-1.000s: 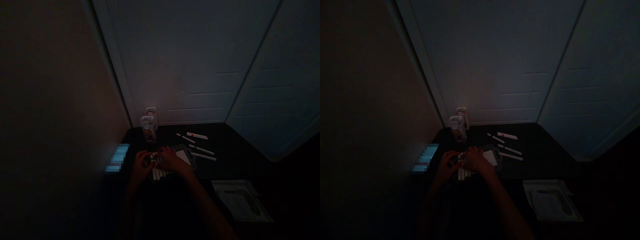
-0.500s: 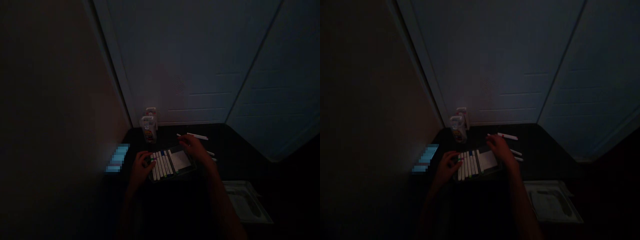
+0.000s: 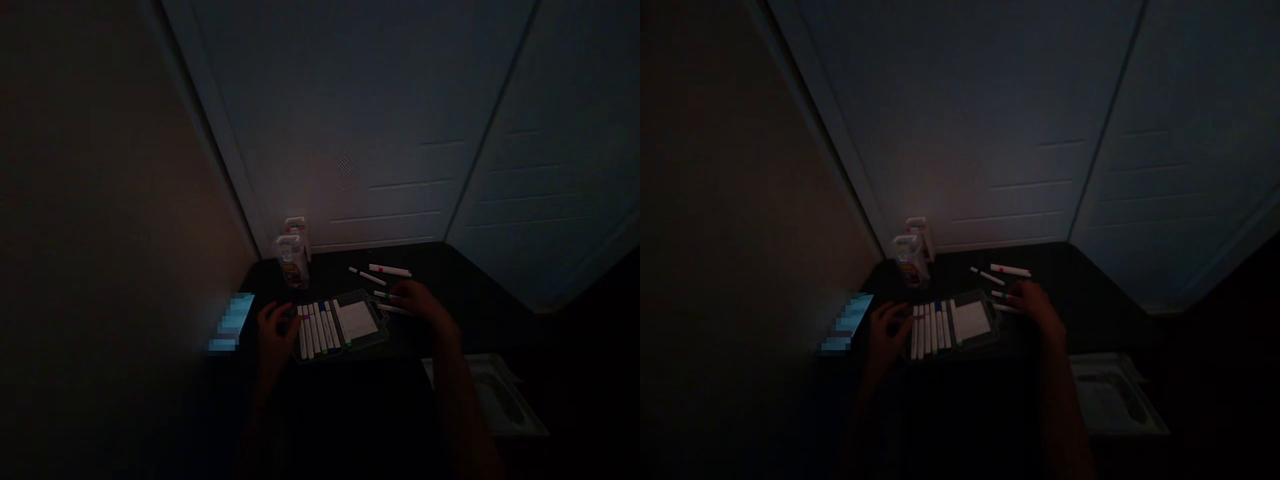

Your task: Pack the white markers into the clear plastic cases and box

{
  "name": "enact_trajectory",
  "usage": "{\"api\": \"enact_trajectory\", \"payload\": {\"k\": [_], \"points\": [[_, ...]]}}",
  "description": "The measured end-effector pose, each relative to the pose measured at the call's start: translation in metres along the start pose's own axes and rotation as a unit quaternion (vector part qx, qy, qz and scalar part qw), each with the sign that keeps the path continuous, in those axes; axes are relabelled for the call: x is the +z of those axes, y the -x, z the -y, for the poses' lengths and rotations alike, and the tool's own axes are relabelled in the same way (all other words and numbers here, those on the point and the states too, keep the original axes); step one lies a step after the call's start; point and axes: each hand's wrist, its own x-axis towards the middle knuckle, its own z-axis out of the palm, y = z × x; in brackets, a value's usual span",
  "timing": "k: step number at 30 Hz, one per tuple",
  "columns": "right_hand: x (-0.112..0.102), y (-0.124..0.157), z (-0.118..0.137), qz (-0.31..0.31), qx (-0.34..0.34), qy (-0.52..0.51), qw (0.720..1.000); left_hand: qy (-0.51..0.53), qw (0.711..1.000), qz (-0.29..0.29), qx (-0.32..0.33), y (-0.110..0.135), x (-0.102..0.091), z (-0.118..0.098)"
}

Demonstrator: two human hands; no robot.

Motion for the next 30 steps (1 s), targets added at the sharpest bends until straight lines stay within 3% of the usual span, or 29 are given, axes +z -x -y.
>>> {"api": "enact_trajectory", "payload": {"k": [4, 13, 22, 30], "points": [[0.0, -0.002, -0.001, -0.015, 0.001, 0.001, 1.0, -0.006, 0.999, -0.038, 0.002, 0.0, 0.0, -0.001], [-0.005, 0.003, 0.002, -0.034, -0.002, 0.006, 0.999, -0.02, 0.998, -0.063, 0.01, -0.002, 0.002, -0.001], [0.006, -0.01, 0.042, -0.102, 0.046, 0.052, 0.992, -0.016, 0.997, -0.074, 0.001, -0.003, 0.001, -0.003], [0.029, -0.009, 0.07, -0.104, 0.092, 0.105, 0.985, -0.012, 0.998, -0.063, 0.0, -0.002, -0.001, -0.007]]}}
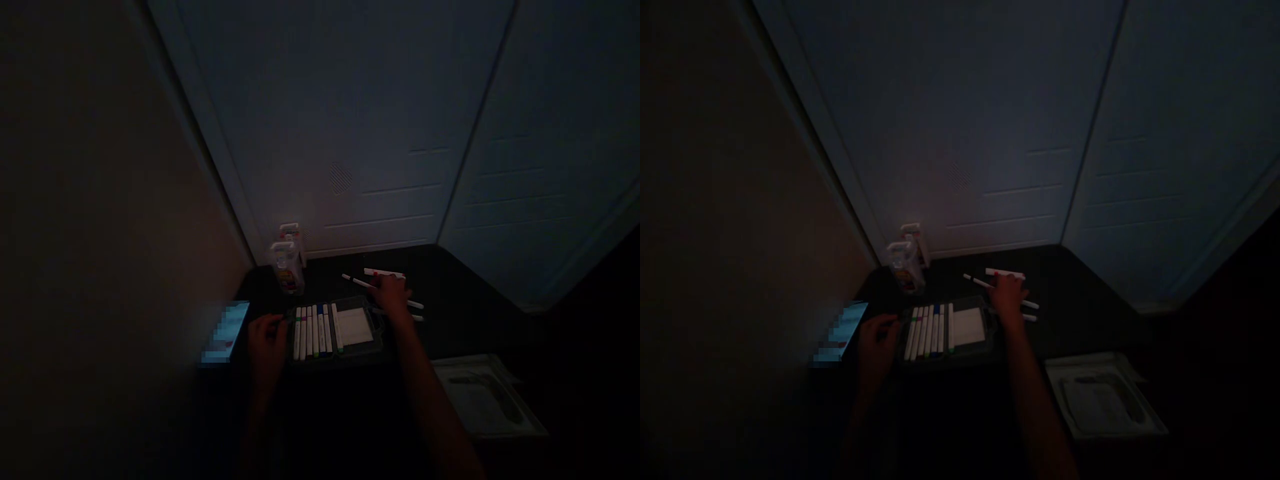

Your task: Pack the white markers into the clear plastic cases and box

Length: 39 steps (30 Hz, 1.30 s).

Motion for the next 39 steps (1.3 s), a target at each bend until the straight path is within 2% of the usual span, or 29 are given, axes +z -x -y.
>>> {"api": "enact_trajectory", "payload": {"k": [5, 9, 11, 13, 15, 17, 21, 25, 30, 35, 39], "points": [[0.0, 0.002, 0.003, -0.03, -0.01, -0.002, 0.999, 0.0, 1.0, 0.002, 0.002, 0.0, -0.002, 0.002], [-0.008, 0.001, 0.0, -0.072, -0.047, -0.098, 0.992, 0.004, 1.0, 0.0, -0.003, -0.001, -0.003, 0.003], [-0.014, 0.007, -0.001, -0.055, -0.076, -0.148, 0.985, 0.008, 1.0, 0.006, -0.006, -0.001, -0.003, 0.003], [-0.018, 0.02, -0.004, -0.01, -0.109, -0.217, 0.97, 0.009, 1.0, 0.016, -0.009, -0.001, -0.003, 0.003], [-0.021, 0.041, -0.007, 0.038, -0.138, -0.292, 0.946, 0.008, 1.0, 0.025, -0.006, -0.001, -0.003, 0.004], [-0.02, 0.065, -0.01, 0.054, -0.147, -0.309, 0.938, 0.009, 1.0, 0.028, -0.008, -0.001, -0.002, 0.004], [-0.013, 0.108, -0.01, 0.038, -0.126, -0.25, 0.959, 0.019, 0.999, 0.042, -0.029, 0.0, -0.001, 0.004], [-0.007, 0.132, -0.001, 0.056, -0.153, -0.17, 0.972, 0.025, 0.999, 0.041, -0.024, 0.001, -0.001, 0.003], [-0.006, 0.14, 0.011, 0.097, -0.173, -0.1, 0.975, 0.026, 0.999, 0.04, -0.018, 0.001, -0.001, 0.001], [-0.009, 0.136, 0.024, 0.083, -0.17, -0.031, 0.981, 0.025, 0.998, 0.049, -0.014, 0.001, -0.002, 0.0], [-0.009, 0.133, 0.038, 0.08, -0.16, -0.017, 0.984, 0.02, 0.998, 0.055, -0.009, 0.001, -0.002, 0.001]]}}
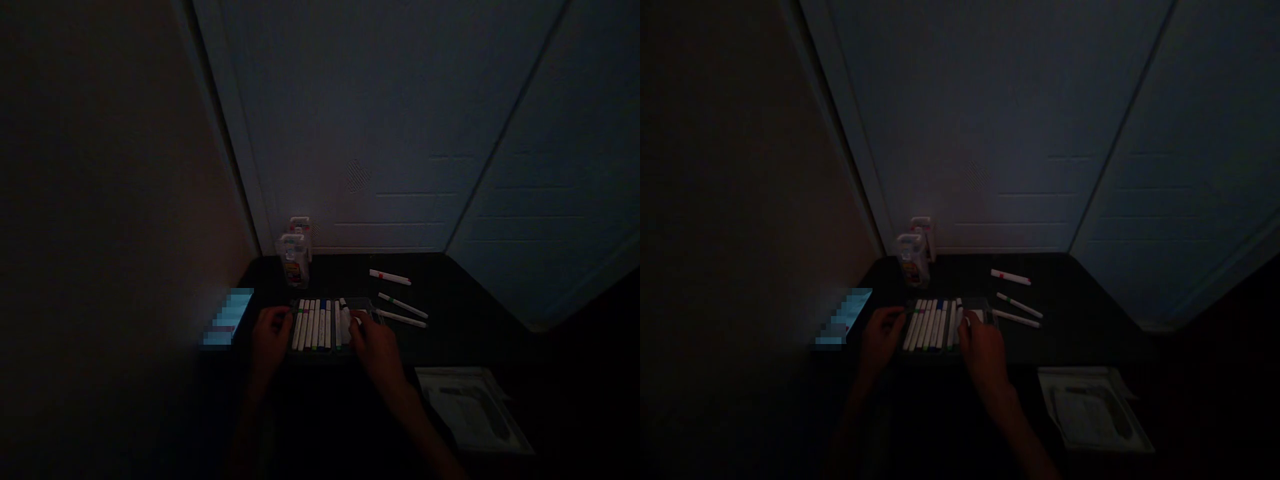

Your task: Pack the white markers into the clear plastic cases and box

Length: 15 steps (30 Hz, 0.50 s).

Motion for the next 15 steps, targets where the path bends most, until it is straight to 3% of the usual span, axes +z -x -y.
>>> {"api": "enact_trajectory", "payload": {"k": [6, 15], "points": [[0.008, 0.001, 0.006, 0.03, -0.006, -0.01, 0.999, 0.005, 1.0, 0.0, -0.002, 0.0, -0.001, -0.001], [0.0, 0.002, -0.008, 0.003, -0.001, -0.045, 0.999, 0.007, 1.0, -0.003, -0.009, 0.001, 0.0, -0.002]]}}
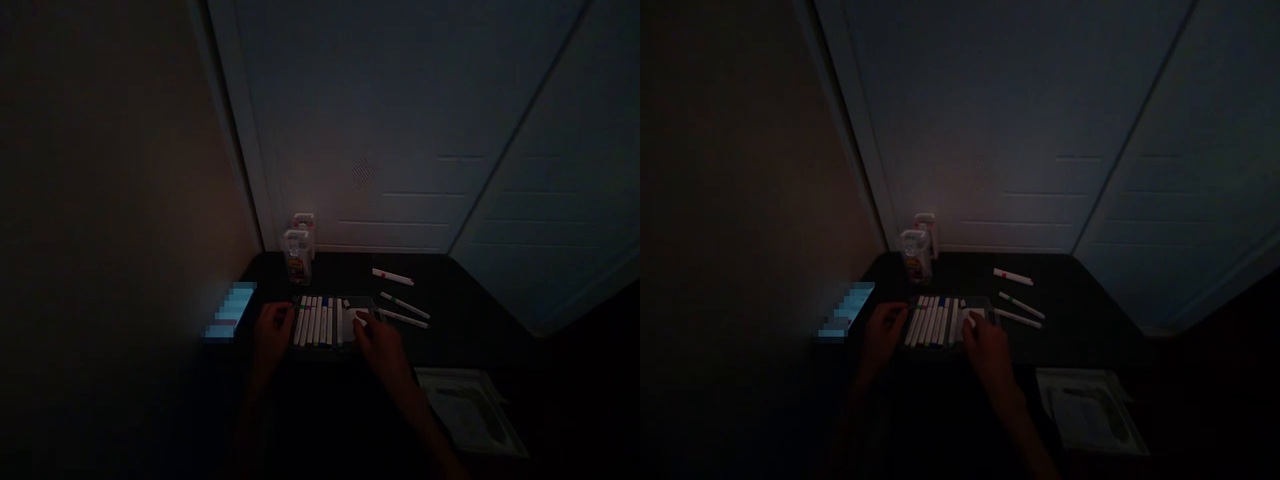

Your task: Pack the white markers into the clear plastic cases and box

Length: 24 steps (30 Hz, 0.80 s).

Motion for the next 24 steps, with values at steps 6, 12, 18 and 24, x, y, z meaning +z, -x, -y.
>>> {"api": "enact_trajectory", "payload": {"k": [6, 12, 18, 24], "points": [[0.005, 0.0, 0.006, 0.057, -0.025, -0.006, 0.998, -0.01, 1.0, 0.0, 0.012, 0.0, 0.0, 0.001], [0.007, -0.005, 0.006, 0.084, -0.032, 0.07, 0.994, -0.019, 1.0, 0.002, 0.011, 0.0, 0.0, 0.003], [0.004, -0.004, 0.005, 0.091, -0.018, 0.1, 0.991, -0.003, 1.0, 0.0, 0.019, 0.0, 0.0, 0.002], [-0.02, -0.016, -0.004, 0.095, -0.115, 0.089, 0.985, -0.006, 1.0, 0.007, 0.008, 0.0, -0.001, 0.001]]}}
